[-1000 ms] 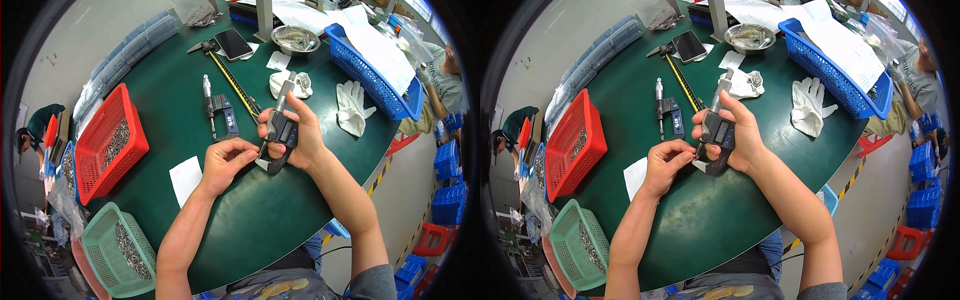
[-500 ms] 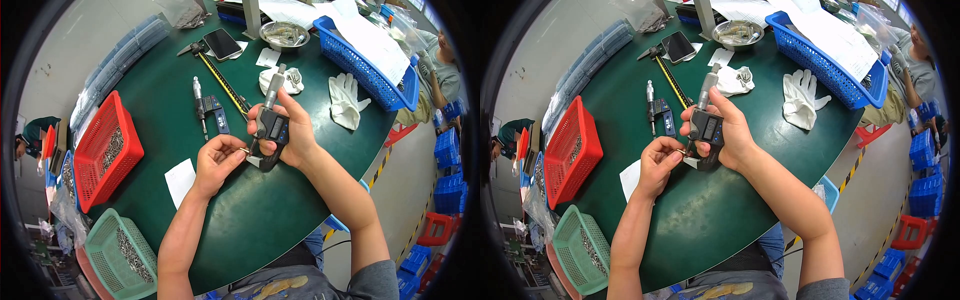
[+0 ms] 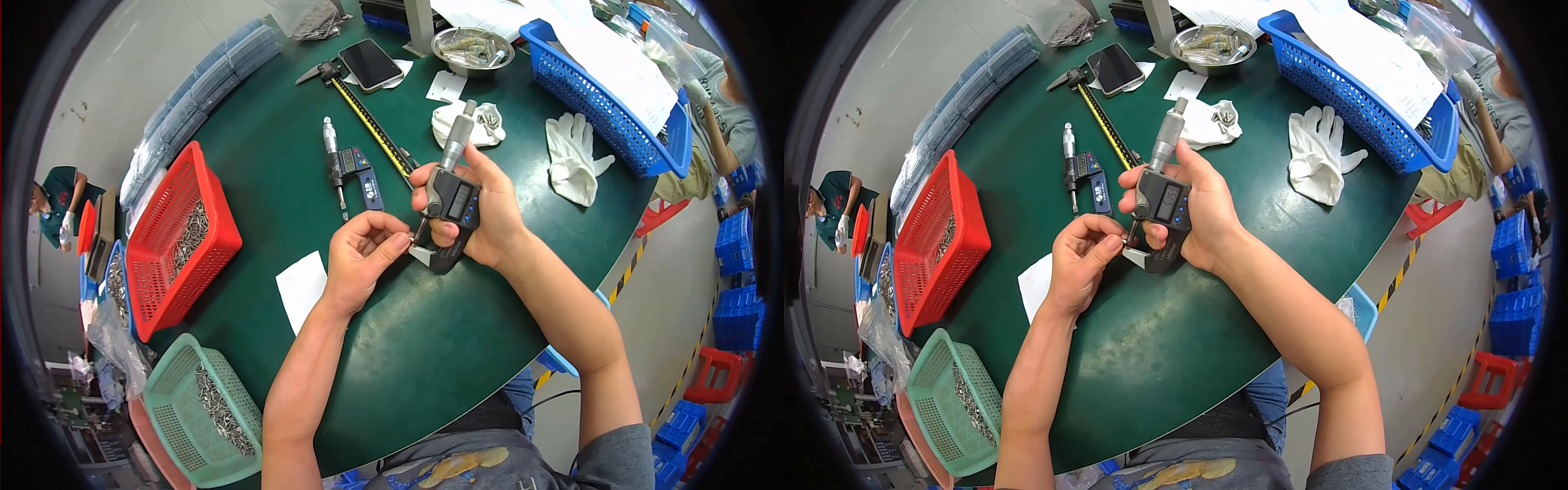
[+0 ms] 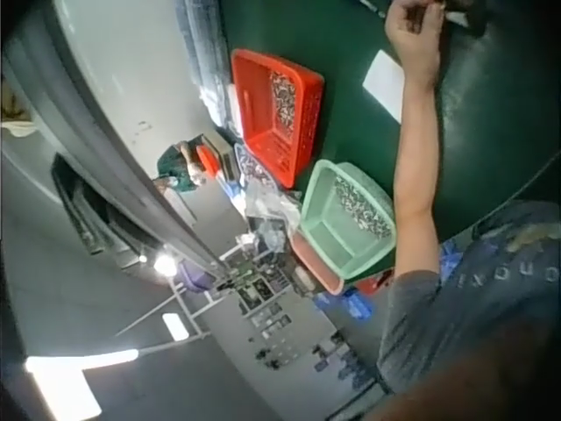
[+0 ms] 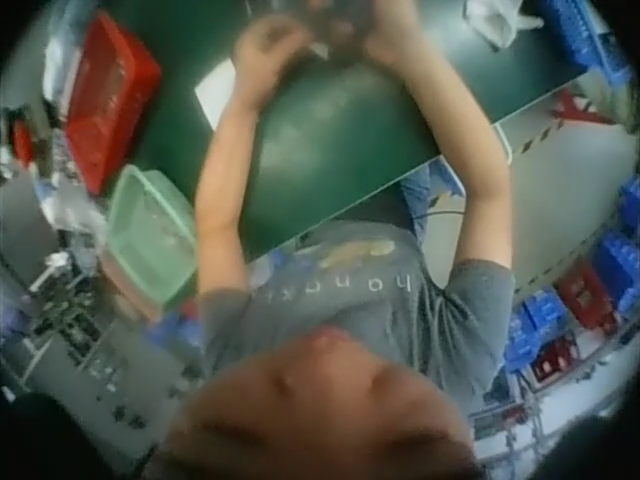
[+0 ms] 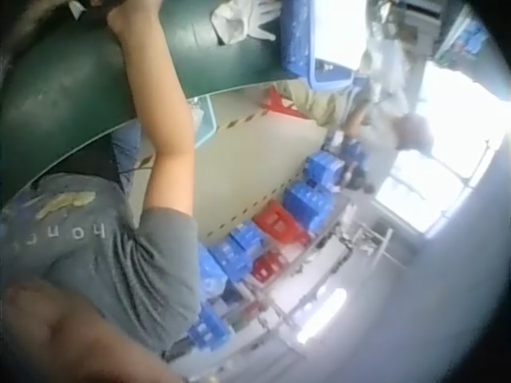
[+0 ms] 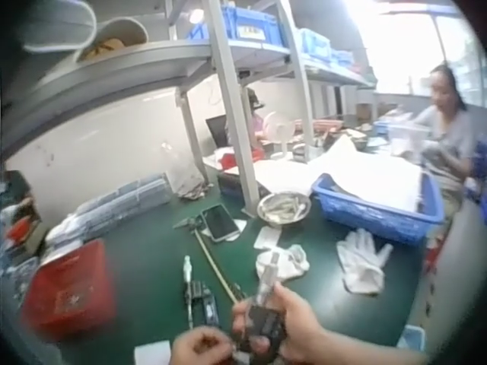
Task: The person inspects small metal components using a digital micrometer, then organizes them into plastic bins by hand.
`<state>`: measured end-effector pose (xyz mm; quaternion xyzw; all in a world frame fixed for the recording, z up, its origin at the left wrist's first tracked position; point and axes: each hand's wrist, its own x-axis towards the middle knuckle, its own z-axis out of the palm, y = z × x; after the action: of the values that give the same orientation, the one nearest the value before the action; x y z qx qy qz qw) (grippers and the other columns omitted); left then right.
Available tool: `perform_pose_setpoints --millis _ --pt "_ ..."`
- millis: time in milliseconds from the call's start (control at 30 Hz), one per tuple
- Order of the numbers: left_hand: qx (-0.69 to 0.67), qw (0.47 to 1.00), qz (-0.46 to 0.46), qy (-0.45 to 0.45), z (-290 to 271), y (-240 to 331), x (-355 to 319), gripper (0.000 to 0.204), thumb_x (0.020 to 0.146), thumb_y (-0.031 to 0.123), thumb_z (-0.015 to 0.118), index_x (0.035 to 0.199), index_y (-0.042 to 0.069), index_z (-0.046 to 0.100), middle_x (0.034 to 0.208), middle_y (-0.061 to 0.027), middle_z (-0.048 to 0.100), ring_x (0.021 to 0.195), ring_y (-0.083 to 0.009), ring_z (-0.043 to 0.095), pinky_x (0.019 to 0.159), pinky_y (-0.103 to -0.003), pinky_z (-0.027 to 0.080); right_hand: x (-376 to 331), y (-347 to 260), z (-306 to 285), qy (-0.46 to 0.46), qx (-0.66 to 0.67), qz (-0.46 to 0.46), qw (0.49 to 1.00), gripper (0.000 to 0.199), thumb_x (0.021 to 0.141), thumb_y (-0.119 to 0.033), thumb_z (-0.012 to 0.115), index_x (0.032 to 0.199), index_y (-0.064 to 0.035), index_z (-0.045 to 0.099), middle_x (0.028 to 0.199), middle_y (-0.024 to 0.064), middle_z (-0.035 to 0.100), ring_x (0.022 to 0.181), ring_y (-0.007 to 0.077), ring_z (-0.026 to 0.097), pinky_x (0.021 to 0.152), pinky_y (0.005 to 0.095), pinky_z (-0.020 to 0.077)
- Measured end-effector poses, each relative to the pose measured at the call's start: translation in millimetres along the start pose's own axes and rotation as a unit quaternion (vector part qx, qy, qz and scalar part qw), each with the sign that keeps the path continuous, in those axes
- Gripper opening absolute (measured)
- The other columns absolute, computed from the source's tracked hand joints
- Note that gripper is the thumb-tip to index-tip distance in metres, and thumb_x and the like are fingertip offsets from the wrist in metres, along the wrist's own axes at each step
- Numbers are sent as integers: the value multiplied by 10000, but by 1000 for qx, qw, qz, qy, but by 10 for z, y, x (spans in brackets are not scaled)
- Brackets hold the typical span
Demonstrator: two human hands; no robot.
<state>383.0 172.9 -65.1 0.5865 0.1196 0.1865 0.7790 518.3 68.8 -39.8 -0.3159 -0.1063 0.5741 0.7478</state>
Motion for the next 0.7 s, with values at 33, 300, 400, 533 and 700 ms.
perform_pose_setpoints --millis 33,300,400,533,700 --pt "2 1000 0 1 1 0 -1 138 767 57 583 857 -21 513 799 -52 555 728 -86 526 680 -205 430 3 -2 -2 -2 -1 -1 1000 570 807 -533 300 867 -13 523 657 72 552 382 117 426 377 222 344" --pt "20 1000 -5 -2 25 24 10 143 764 50 582 863 -23 509 801 -52 550 735 -87 525 685 -205 430 -14 -29 3 8 -16 1 1000 565 757 -558 380 834 -19 531 661 74 559 374 116 427 377 219 347" --pt "17 1000 -1 -6 21 38 -1 140 764 40 574 868 -25 506 805 -55 549 739 -87 523 687 -207 429 -5 -10 1 -3 7 -3 1000 552 789 -525 358 848 0 518 672 92 552 371 128 432 353 212 353" --pt "20 1000 13 -6 19 12 -6 133 763 27 562 871 -26 505 807 -56 549 742 -90 524 689 -209 429 -8 -7 -8 -4 -12 1 1000 574 787 -554 337 858 -15 524 663 75 555 381 116 432 387 224 348" --pt "17 1000 1 1 10 19 -15 135 761 23 563 873 -25 506 808 -58 549 743 -89 524 686 -208 432 1 7 -17 -10 -4 -3 1000 586 810 -529 279 904 1 512 678 84 547 390 130 424 393 228 344"
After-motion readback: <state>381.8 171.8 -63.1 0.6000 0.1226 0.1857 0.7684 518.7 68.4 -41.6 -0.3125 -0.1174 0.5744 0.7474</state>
